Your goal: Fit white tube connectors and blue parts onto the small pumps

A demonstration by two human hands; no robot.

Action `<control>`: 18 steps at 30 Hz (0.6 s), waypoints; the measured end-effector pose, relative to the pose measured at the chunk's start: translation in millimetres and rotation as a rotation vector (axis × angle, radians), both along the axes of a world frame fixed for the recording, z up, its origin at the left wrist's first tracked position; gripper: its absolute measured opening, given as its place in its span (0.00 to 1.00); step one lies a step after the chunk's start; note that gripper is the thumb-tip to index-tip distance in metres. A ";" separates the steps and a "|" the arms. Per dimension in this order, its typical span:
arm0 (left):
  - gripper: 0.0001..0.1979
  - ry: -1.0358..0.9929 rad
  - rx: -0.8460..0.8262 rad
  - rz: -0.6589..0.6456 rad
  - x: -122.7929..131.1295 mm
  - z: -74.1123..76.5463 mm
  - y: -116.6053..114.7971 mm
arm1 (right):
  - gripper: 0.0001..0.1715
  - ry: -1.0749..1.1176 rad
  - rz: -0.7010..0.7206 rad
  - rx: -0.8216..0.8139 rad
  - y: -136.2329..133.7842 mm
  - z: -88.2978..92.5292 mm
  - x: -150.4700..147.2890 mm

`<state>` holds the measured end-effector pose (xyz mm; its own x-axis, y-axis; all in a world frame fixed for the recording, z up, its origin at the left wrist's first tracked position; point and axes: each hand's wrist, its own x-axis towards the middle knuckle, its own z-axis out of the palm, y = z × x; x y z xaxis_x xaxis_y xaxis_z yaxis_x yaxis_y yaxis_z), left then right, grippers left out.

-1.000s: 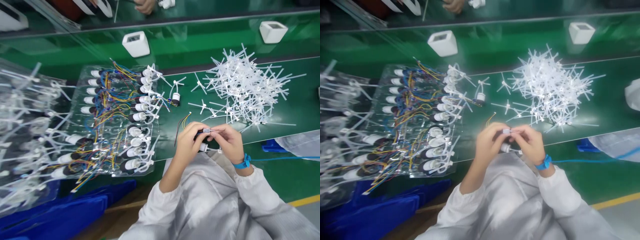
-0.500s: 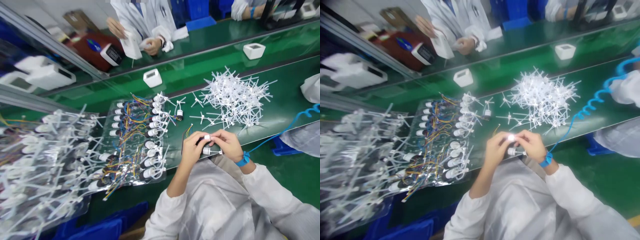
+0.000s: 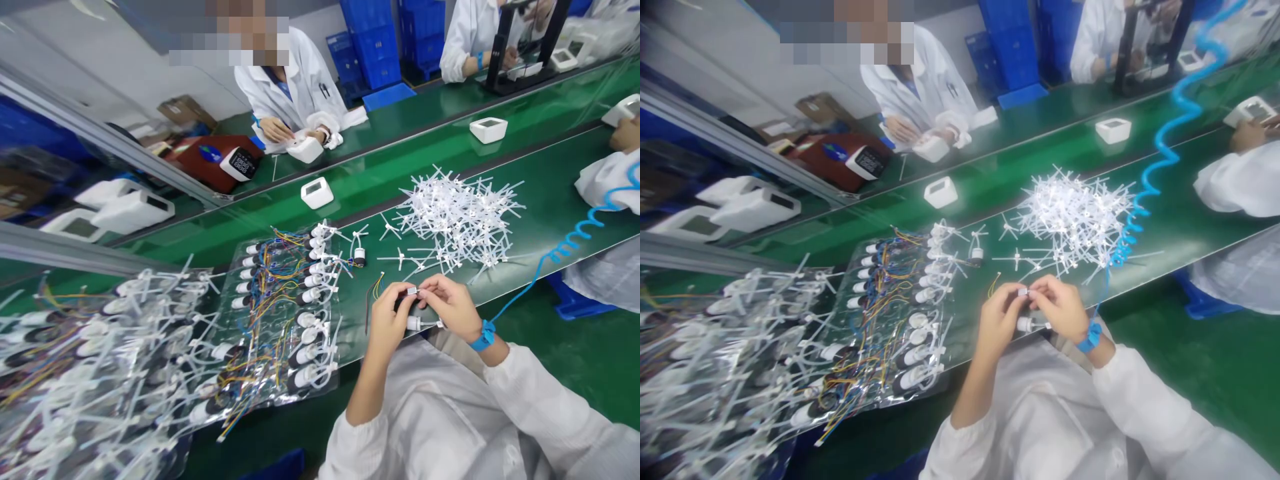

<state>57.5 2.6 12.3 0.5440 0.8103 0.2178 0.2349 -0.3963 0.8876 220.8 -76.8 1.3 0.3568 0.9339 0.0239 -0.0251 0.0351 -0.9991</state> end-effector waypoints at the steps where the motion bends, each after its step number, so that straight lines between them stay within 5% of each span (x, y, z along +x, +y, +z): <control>1: 0.06 0.003 0.004 0.002 -0.1 0.6 -0.3 | 0.08 -0.001 0.006 0.000 -0.1 -0.5 0.2; 18: 0.08 0.004 0.116 -0.062 -3.6 1.0 2.4 | 0.10 -0.140 0.048 0.003 0.8 -2.9 4.7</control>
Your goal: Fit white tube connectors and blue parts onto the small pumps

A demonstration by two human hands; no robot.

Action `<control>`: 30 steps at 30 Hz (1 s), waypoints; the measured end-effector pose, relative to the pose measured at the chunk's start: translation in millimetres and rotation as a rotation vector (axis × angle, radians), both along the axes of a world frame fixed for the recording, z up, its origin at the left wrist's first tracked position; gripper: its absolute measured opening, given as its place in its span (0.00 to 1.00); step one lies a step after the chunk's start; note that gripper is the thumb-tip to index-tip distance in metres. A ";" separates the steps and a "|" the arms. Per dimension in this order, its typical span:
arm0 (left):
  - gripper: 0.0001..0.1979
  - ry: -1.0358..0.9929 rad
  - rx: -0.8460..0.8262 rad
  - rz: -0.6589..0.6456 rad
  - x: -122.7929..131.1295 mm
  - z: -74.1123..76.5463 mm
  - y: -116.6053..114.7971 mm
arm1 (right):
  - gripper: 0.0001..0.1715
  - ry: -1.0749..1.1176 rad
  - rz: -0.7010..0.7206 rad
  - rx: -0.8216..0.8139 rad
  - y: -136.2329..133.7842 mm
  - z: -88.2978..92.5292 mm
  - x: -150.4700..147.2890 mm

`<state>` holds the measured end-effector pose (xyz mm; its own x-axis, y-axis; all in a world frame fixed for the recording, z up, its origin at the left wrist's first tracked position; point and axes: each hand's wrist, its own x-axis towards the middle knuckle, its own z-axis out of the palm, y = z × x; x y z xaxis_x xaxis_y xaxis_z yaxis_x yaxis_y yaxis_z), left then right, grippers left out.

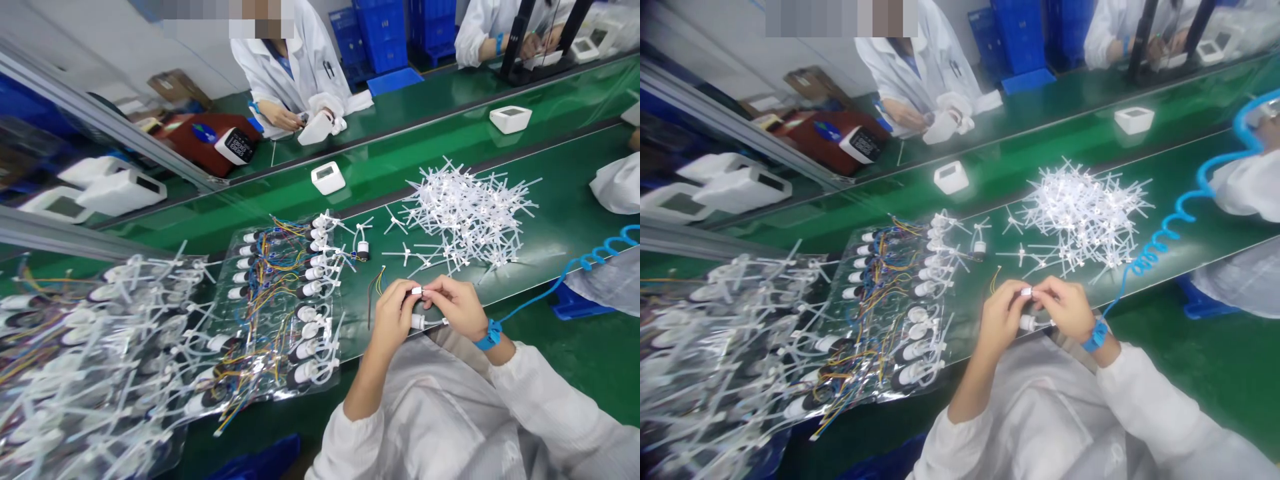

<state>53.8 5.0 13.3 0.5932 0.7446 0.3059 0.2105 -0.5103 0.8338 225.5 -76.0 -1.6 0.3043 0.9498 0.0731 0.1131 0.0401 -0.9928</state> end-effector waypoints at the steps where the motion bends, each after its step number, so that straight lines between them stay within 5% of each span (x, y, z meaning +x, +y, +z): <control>1: 0.08 -0.001 -0.008 0.006 0.6 0.1 0.4 | 0.11 0.045 -0.003 -0.006 1.3 0.6 -0.3; 6: 0.06 -0.008 -0.027 0.021 3.5 4.1 -0.6 | 0.16 0.200 -0.017 -0.002 4.7 5.3 1.2; 10: 0.06 -0.017 0.108 0.047 -2.2 4.1 -6.6 | 0.21 0.319 -0.081 0.088 6.5 4.5 6.6; 20: 0.15 0.243 0.235 -0.073 -29.9 -4.9 -20.2 | 0.25 0.505 -0.111 0.061 12.5 0.0 9.5; 30: 0.40 0.486 0.428 -0.179 -25.8 -30.2 -21.1 | 0.25 0.565 -0.167 -0.012 7.0 0.0 15.0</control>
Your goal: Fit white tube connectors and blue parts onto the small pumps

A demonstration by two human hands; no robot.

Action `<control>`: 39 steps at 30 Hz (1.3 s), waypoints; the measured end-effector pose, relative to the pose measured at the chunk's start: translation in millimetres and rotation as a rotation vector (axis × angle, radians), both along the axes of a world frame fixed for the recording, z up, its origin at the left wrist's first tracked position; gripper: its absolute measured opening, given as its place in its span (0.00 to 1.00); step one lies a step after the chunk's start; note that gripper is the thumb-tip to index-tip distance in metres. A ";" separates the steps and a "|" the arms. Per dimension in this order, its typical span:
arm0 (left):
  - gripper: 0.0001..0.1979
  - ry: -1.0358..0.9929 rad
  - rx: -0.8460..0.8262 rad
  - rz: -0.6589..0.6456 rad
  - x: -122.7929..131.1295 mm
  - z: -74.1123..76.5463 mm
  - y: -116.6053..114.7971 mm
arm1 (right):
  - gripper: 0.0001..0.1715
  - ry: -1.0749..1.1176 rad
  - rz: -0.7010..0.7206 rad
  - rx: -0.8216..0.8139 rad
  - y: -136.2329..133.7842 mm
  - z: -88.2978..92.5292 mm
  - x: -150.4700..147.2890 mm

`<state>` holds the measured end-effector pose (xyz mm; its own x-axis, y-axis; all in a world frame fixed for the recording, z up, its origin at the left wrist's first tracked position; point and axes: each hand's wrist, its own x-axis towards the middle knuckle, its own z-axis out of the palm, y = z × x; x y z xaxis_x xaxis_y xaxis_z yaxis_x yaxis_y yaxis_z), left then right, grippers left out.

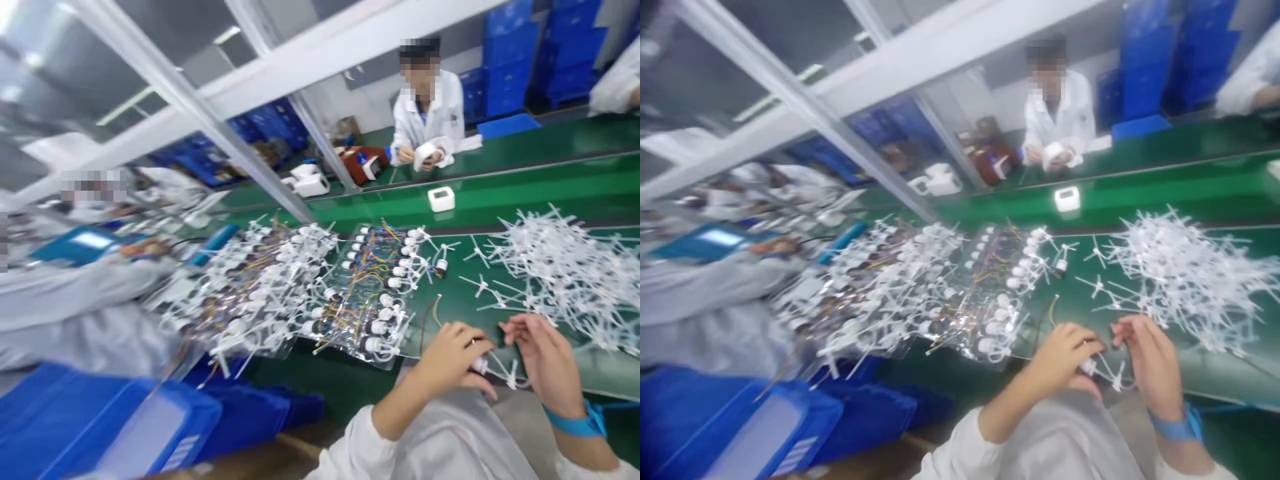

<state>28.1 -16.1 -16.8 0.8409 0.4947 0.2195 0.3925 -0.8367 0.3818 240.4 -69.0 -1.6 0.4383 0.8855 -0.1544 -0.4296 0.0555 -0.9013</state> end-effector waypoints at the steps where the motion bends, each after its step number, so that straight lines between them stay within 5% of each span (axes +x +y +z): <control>1: 0.40 0.025 0.036 -0.004 0.9 -1.3 0.6 | 0.24 0.009 0.005 -0.010 0.8 -2.3 1.9; 7: 0.30 0.056 0.125 -0.025 7.9 -6.8 3.5 | 0.26 0.111 0.044 -0.065 7.1 -13.5 17.0; 11: 0.27 -0.017 -0.105 0.056 11.7 3.2 8.5 | 0.27 0.204 0.024 -0.086 12.9 -16.8 27.8; 20: 0.34 -1.116 -1.122 0.143 -5.8 98.1 -30.1 | 0.28 0.218 0.020 -0.146 14.3 -16.7 35.8; 25: 0.34 -1.571 -1.371 0.261 -25.5 125.5 -39.5 | 0.24 0.177 0.060 -0.150 16.5 -29.1 41.6; 30: 0.27 -1.715 -1.152 0.506 -88.2 161.4 -16.3 | 0.26 0.145 0.089 -0.145 14.2 -30.9 42.0; 34: 0.21 -1.755 -0.839 0.617 -152.0 191.5 41.0 | 0.27 0.129 0.098 -0.113 16.7 -29.2 39.2; 39: 0.09 -1.774 -0.777 0.949 -203.1 193.6 118.4 | 0.28 0.157 0.154 -0.081 20.6 -27.6 42.4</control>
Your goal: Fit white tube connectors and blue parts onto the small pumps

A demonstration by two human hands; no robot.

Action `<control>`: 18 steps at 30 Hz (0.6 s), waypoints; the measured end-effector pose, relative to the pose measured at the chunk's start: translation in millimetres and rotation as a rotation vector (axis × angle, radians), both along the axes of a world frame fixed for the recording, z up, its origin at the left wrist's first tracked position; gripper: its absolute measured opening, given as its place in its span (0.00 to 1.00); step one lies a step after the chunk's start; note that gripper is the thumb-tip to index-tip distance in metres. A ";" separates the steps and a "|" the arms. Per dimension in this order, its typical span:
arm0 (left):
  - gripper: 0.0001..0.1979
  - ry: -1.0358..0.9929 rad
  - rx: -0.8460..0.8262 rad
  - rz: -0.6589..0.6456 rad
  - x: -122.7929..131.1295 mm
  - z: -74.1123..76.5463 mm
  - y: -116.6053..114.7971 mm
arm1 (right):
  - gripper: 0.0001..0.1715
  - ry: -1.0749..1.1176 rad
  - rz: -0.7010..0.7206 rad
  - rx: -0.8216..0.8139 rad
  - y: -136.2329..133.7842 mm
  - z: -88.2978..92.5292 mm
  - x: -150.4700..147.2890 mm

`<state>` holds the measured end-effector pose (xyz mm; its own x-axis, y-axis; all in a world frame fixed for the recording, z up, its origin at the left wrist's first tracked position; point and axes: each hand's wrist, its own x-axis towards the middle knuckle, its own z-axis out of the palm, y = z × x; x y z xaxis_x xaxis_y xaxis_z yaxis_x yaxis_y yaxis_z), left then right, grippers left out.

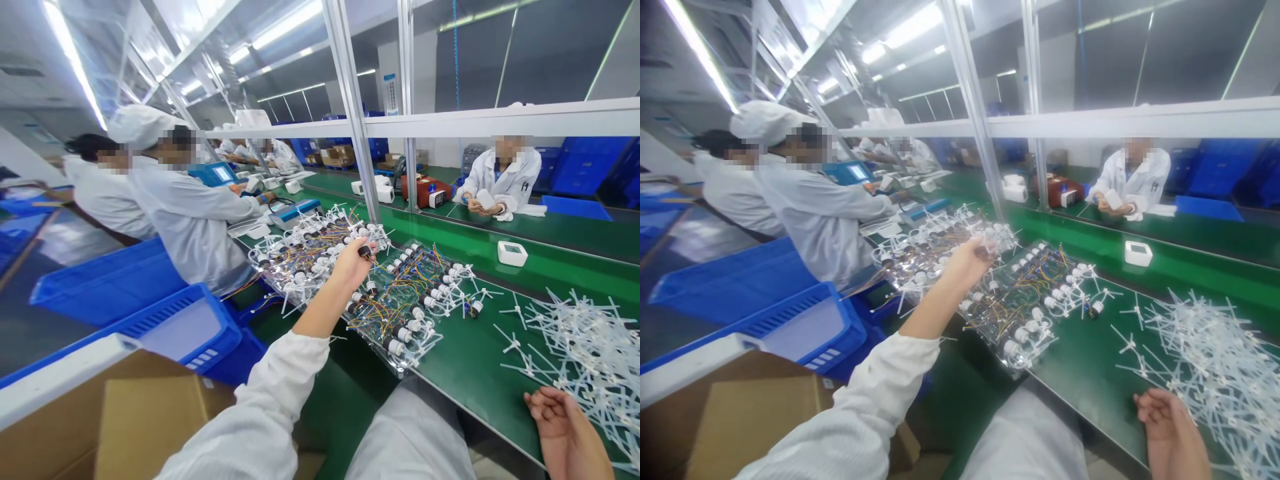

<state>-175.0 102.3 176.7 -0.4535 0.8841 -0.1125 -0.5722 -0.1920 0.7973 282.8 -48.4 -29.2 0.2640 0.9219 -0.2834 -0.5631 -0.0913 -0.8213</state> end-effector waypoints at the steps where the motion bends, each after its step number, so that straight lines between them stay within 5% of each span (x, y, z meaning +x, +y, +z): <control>1: 0.09 0.005 -0.031 0.017 -4.9 -4.9 8.8 | 0.27 0.006 0.017 0.003 -0.1 0.4 0.8; 7: 0.42 -0.008 -0.131 0.032 -13.6 -41.7 18.7 | 0.28 -0.002 0.001 0.010 -5.2 4.6 -6.1; 10: 0.51 -0.052 -0.144 0.014 -16.4 -46.9 12.9 | 0.26 0.013 -0.002 0.009 -7.5 8.5 -11.4; 18: 0.34 -0.126 -0.039 -0.058 -15.9 -34.1 3.2 | 0.28 0.016 0.020 -0.010 -6.6 13.5 -12.1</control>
